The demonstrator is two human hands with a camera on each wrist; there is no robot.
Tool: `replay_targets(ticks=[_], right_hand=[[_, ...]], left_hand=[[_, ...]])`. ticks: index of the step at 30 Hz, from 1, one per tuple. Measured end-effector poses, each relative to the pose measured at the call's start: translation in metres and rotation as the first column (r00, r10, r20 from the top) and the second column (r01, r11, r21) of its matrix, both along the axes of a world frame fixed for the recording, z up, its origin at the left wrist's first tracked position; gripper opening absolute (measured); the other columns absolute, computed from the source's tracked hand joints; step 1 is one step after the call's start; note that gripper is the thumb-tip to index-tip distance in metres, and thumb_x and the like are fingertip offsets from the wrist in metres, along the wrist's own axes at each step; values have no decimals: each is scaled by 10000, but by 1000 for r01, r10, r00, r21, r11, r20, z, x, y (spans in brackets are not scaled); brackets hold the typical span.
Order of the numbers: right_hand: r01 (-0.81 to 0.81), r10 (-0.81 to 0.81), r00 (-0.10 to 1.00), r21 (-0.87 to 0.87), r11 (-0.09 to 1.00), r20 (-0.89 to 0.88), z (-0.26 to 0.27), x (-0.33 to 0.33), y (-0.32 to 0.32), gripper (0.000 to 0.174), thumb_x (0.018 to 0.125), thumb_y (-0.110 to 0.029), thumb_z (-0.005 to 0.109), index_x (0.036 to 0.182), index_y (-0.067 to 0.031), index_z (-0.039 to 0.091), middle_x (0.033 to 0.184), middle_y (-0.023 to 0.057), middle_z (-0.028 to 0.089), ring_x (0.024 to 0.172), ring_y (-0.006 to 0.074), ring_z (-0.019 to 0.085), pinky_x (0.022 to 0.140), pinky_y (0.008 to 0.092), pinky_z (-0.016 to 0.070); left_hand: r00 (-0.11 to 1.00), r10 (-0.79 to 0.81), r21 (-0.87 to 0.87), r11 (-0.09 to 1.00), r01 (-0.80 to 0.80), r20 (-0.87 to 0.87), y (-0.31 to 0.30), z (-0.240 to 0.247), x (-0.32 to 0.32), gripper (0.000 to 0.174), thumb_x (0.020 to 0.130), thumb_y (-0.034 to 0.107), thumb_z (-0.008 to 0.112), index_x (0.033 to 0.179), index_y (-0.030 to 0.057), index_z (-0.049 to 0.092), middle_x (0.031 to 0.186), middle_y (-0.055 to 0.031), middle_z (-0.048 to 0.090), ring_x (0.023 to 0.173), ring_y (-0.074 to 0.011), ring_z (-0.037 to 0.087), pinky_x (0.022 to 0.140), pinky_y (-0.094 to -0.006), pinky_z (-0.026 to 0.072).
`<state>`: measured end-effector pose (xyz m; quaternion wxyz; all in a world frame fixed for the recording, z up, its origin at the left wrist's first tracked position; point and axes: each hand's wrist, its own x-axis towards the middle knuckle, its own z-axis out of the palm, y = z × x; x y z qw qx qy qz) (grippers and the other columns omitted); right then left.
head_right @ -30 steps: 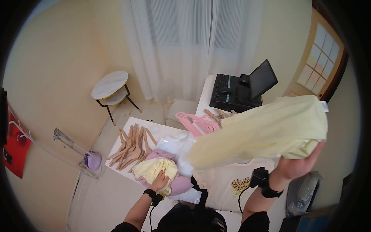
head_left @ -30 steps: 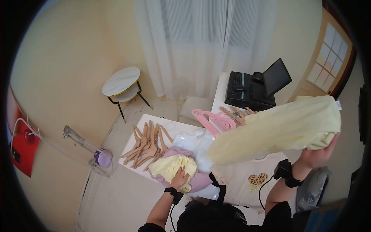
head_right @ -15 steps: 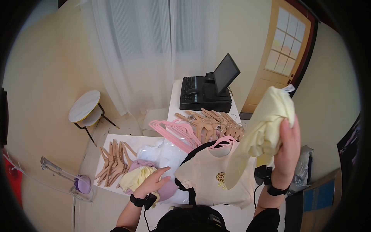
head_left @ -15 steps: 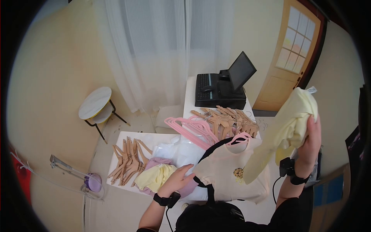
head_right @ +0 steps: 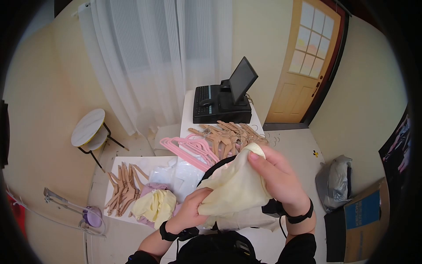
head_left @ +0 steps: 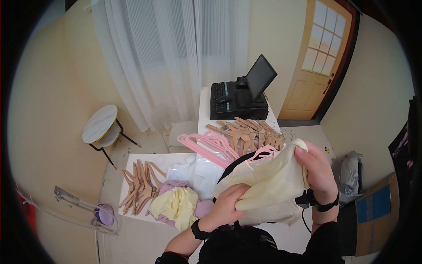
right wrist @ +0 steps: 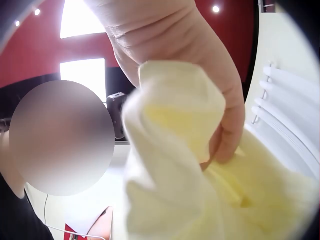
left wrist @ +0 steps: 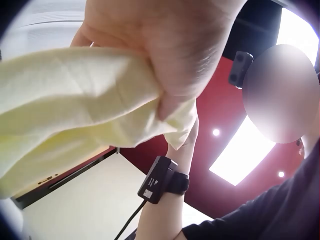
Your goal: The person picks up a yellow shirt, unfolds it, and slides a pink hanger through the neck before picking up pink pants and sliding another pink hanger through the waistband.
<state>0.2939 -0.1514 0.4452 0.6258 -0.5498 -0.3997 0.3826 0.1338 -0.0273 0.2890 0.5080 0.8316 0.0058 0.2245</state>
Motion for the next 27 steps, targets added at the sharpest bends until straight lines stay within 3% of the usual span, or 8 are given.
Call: replay_targets(ticks=[8,14,15,16,18,21,23,27], right_hand=[[-56,52,995,-51,997,-83,-16,-7,13,249,922,-220,423,997,-18,547,862,12,602,785,75,566,691,223,458],[-555,551,829,-250,794,-90,-44,-26,30,302,931,-218,418,1111,-1,529,909,14,601,771,76,562,671,209,448],[-665,676,696,-139,734,242,-57,-19,36,282,925,-177,428,1123,-2,526,971,45,591,809,90,560,703,217,448],[-776,670,489,-73,627,559,-63,-13,38,269,918,-137,439,1135,-3,524,1034,75,582,847,104,559,734,226,449],[-703,698,628,-134,698,344,-61,-4,34,253,901,-120,469,1116,-7,540,1030,76,581,867,109,554,731,234,450],[-553,585,806,-236,799,92,-68,8,36,255,851,-116,560,1089,-24,558,1011,62,583,904,117,529,722,259,450],[-275,295,734,-129,953,612,-71,6,41,295,797,-198,638,1060,-75,581,927,26,599,863,103,514,700,266,430],[-601,672,653,-301,740,348,-106,16,53,289,823,-180,616,1061,-25,563,954,15,586,852,85,510,763,244,412]], left_hand=[[987,-53,152,988,30,150,-9,14,-9,583,681,304,716,1139,38,472,1297,-185,353,1170,-320,393,958,-379,329],[989,-122,122,986,111,81,-20,-19,-25,575,766,257,659,1233,31,410,1239,-123,437,1126,-239,433,964,-343,334],[990,-117,124,987,107,80,-20,-24,-26,575,766,257,659,1233,31,410,1239,-123,437,1126,-239,433,964,-343,334],[995,-6,-223,974,29,102,-21,-28,-26,540,794,222,626,1245,30,399,1243,-109,439,1125,-225,438,961,-334,340],[983,113,-758,651,39,148,-24,-30,-28,482,843,145,557,1273,31,374,1269,-85,428,1147,-200,430,966,-326,348],[974,155,-836,547,54,165,-24,-27,-37,637,780,175,630,1308,40,299,1278,-98,408,1170,-227,412,979,-361,349],[971,167,-844,533,57,171,-22,-28,-42,657,765,155,637,1312,43,291,1286,-103,399,1173,-239,411,980,-377,353],[959,172,-835,541,100,225,-20,-25,-49,594,781,143,613,1291,31,329,1271,-110,420,1146,-230,439,962,-370,370]])
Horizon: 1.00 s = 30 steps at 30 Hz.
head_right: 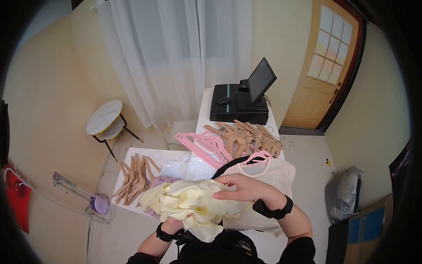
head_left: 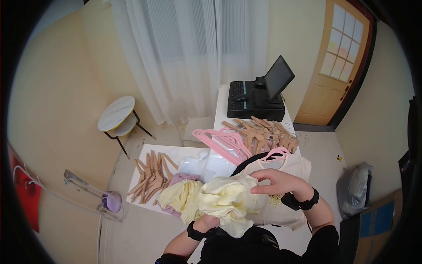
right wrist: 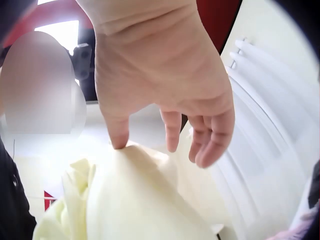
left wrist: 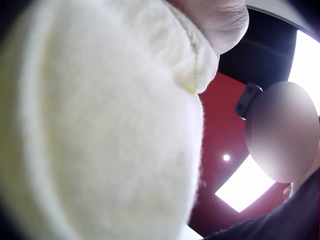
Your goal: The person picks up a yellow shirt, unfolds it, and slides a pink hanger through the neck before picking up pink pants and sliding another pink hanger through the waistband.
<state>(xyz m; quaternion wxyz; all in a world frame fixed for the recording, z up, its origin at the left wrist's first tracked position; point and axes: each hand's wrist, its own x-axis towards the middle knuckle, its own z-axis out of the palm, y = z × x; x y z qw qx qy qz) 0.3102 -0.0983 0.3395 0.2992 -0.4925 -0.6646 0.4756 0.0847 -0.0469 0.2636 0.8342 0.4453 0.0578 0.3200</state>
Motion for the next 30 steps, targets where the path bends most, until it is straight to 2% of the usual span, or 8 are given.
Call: replay_targets(ticks=[5,8,15,18,20,24,27,30], right_hand=[[-66,37,986,-177,982,-165,-4,-3,0,272,841,-189,591,1025,11,582,890,14,608,786,50,505,711,220,424],[60,-61,993,-9,998,-105,-2,-6,-1,172,852,-144,569,914,13,601,749,-24,569,697,28,464,621,205,395],[289,-279,954,89,953,-111,-33,-2,14,183,878,-144,505,801,19,532,665,-8,516,630,48,434,556,220,375],[320,-310,946,103,942,-98,-35,-17,20,245,878,-187,516,735,7,472,606,34,471,582,79,415,520,250,360],[200,-212,977,313,928,4,-30,-20,20,280,878,-228,519,730,5,468,586,70,456,547,105,419,500,269,365],[179,-200,979,333,926,32,-29,-19,23,269,864,-255,530,731,-24,497,546,102,456,489,184,444,480,294,372],[108,-170,977,396,912,126,-25,-21,20,242,843,-257,544,726,-48,512,545,116,477,506,260,494,482,333,388],[-55,-142,929,508,860,341,-20,-28,15,232,826,-275,553,726,-68,527,551,112,497,536,295,525,485,373,396]], left_hand=[[997,-13,17,1000,12,71,7,-5,-11,514,824,142,570,1274,11,357,1252,-119,444,1124,-227,461,951,-356,382],[983,130,12,991,-130,-128,17,-19,-26,630,737,195,587,1286,17,334,1258,-151,430,1137,-293,445,976,-415,353],[962,238,-117,968,-223,133,34,-15,-39,485,765,99,444,1228,-37,392,1200,-164,484,1099,-297,474,974,-386,343],[931,293,-171,928,-331,-217,35,-8,-37,505,762,142,452,1226,-45,386,1188,-165,491,1092,-300,479,973,-362,339],[972,228,-181,960,-215,52,39,-16,-37,510,765,190,467,1210,-49,397,1182,-164,495,1097,-282,478,974,-350,333],[975,176,-240,961,-140,134,46,-6,-34,517,778,297,488,1166,-40,442,1146,-157,520,1072,-269,498,951,-354,359],[976,214,-228,949,-217,-42,58,-11,-32,443,786,256,555,1122,-24,485,1055,-118,566,978,-211,547,880,-327,416],[856,355,198,933,-300,-376,59,-3,-23,272,766,115,619,998,8,523,882,-49,592,798,-114,564,719,-244,452]])
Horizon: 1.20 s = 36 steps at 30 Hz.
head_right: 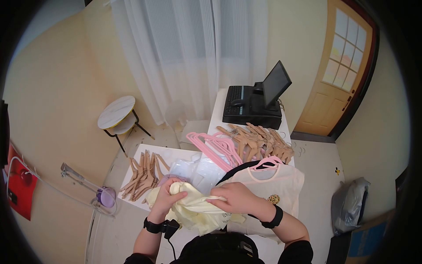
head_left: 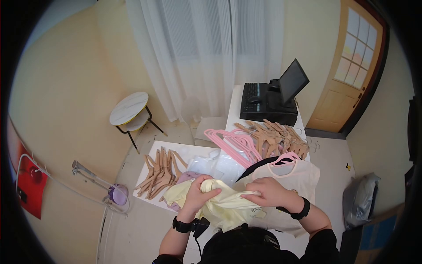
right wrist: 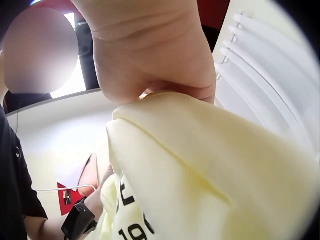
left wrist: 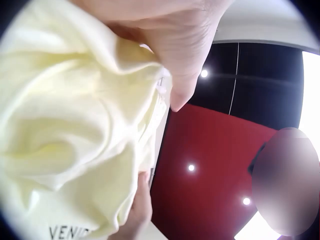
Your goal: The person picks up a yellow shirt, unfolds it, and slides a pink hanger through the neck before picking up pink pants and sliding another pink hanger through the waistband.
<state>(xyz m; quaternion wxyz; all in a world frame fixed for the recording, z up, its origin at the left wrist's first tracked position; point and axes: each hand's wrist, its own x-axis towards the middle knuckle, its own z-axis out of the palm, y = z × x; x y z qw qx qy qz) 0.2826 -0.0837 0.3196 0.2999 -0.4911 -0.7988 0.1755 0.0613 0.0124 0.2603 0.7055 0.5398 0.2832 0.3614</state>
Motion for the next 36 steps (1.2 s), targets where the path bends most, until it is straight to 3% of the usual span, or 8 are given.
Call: replay_targets(ticks=[7,15,23,25,29,31,34,36], right_hand=[[55,-50,998,-121,991,42,-29,5,-4,168,677,-112,562,828,-90,494,618,99,537,597,294,559,517,387,422],[477,-350,832,-232,848,431,-78,46,2,283,596,-98,595,867,-105,512,797,86,588,799,285,577,656,381,455],[576,-345,785,-401,712,515,-86,81,-4,191,620,-64,563,805,-94,595,830,83,583,842,269,565,712,349,452],[342,-262,932,-370,864,249,-102,99,-5,220,588,-22,562,803,-51,600,838,94,584,814,283,567,694,357,450],[232,-209,973,-457,859,99,-99,101,-15,257,583,5,547,836,-23,586,833,127,574,802,293,562,691,352,443],[114,-137,991,-514,850,-6,-103,92,-24,243,591,-19,528,827,-18,587,853,154,579,807,302,554,670,350,439],[-38,44,999,-544,838,-2,-125,63,-38,224,607,-53,557,824,-2,574,819,165,570,752,281,558,664,346,437],[-134,163,987,-669,731,-20,-140,38,-46,196,652,-117,559,809,1,571,735,150,571,679,257,557,618,353,434]], left_hand=[[983,142,360,928,-90,-120,-10,4,9,112,770,-3,594,782,29,487,675,2,530,615,-47,477,555,-192,374],[900,419,851,421,-312,123,-5,25,-10,125,704,-73,592,758,21,528,647,-84,510,561,-197,493,508,-262,372],[890,201,839,466,281,-410,0,42,-30,215,656,-30,578,851,61,568,714,-79,534,594,-245,526,519,-312,416],[798,218,788,435,436,-562,4,33,-34,246,653,2,554,885,80,573,792,-80,551,650,-271,545,563,-351,444],[677,378,742,547,387,-632,14,11,-44,223,662,42,561,882,74,563,858,-91,555,705,-273,559,586,-370,452],[561,663,846,514,139,-495,19,2,-42,157,657,91,577,810,67,557,755,-102,559,656,-273,565,550,-370,439],[462,652,710,701,-64,-602,20,-22,-38,100,663,135,586,704,55,540,630,-109,554,564,-276,558,499,-366,418],[563,631,685,713,-150,-534,22,-56,-37,141,729,142,563,654,22,557,556,-100,552,460,-222,525,469,-318,415]])
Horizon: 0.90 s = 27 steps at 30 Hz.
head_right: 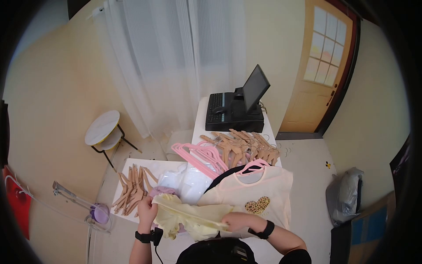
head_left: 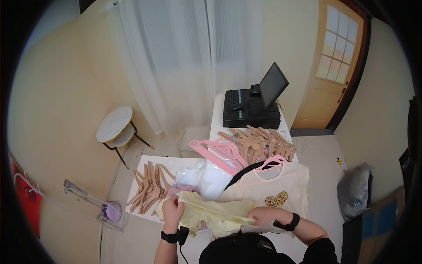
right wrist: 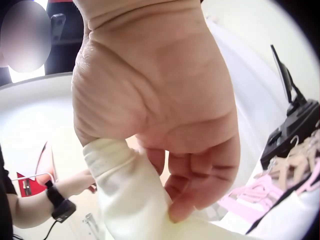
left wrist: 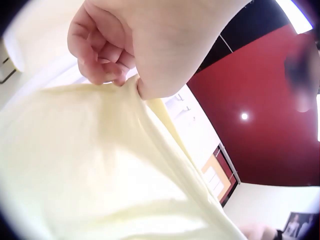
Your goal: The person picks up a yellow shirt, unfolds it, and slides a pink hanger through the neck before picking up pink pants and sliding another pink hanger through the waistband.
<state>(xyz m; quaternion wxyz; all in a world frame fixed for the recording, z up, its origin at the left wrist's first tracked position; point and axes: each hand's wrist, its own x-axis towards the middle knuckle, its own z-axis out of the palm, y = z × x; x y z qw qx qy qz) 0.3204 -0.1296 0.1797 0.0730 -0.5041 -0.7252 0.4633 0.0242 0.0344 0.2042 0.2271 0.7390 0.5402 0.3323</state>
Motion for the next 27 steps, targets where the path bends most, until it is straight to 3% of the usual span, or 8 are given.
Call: replay_targets(ticks=[2,3,5,9,11,19,23,27], right_hand=[[-53,51,998,-74,996,-39,-23,-14,-13,215,705,-205,568,767,1,556,616,121,549,574,217,532,550,352,415],[-50,51,999,-87,995,17,-34,-18,-17,241,720,-235,568,784,-3,565,635,121,558,590,206,536,546,344,410],[-57,55,998,-208,977,-15,-46,-18,-19,361,766,-384,571,846,-32,586,734,113,591,678,203,554,608,320,434],[31,-19,998,-205,978,58,-71,-2,-15,473,764,-506,567,912,-57,597,850,111,610,785,226,574,696,312,452],[123,-111,991,-176,977,78,-82,10,-8,476,758,-493,569,910,-43,603,839,126,617,784,241,586,705,323,457],[394,-384,909,-35,918,161,-119,62,44,360,766,-394,571,881,-58,631,815,148,629,784,256,603,707,340,466],[636,-651,759,215,741,1,-117,80,89,266,773,-283,555,872,-45,620,816,143,621,784,277,599,709,368,469],[620,-732,680,504,601,38,-120,96,139,260,755,-237,545,882,-20,608,892,153,615,836,299,590,728,374,474]], left_hand=[[938,-80,-150,979,137,338,-5,-21,3,138,798,102,526,703,13,572,582,-42,560,516,-118,531,502,-250,429],[935,-94,-138,979,149,342,-9,-28,4,138,798,102,526,703,13,572,582,-42,560,516,-118,531,502,-250,429],[730,-37,-306,893,331,682,-19,-39,10,113,851,71,491,787,14,565,676,4,570,610,-57,527,545,-205,434],[660,25,-450,751,484,751,-43,-45,24,66,861,72,494,874,34,548,758,10,585,636,-60,538,569,-199,438],[663,-73,-453,675,583,745,-53,-32,31,61,857,74,500,885,32,534,758,0,584,622,-58,529,562,-194,435],[681,-60,-412,756,508,730,-59,-57,24,74,778,8,567,818,43,515,683,34,528,564,-31,456,507,-169,368],[716,-33,-433,777,457,697,-64,-78,10,105,752,-28,572,806,41,516,650,50,494,563,-21,434,504,-163,343],[749,2,-456,794,402,662,-71,-89,-1,92,754,-22,568,808,36,519,668,43,511,582,-22,448,516,-159,344]])
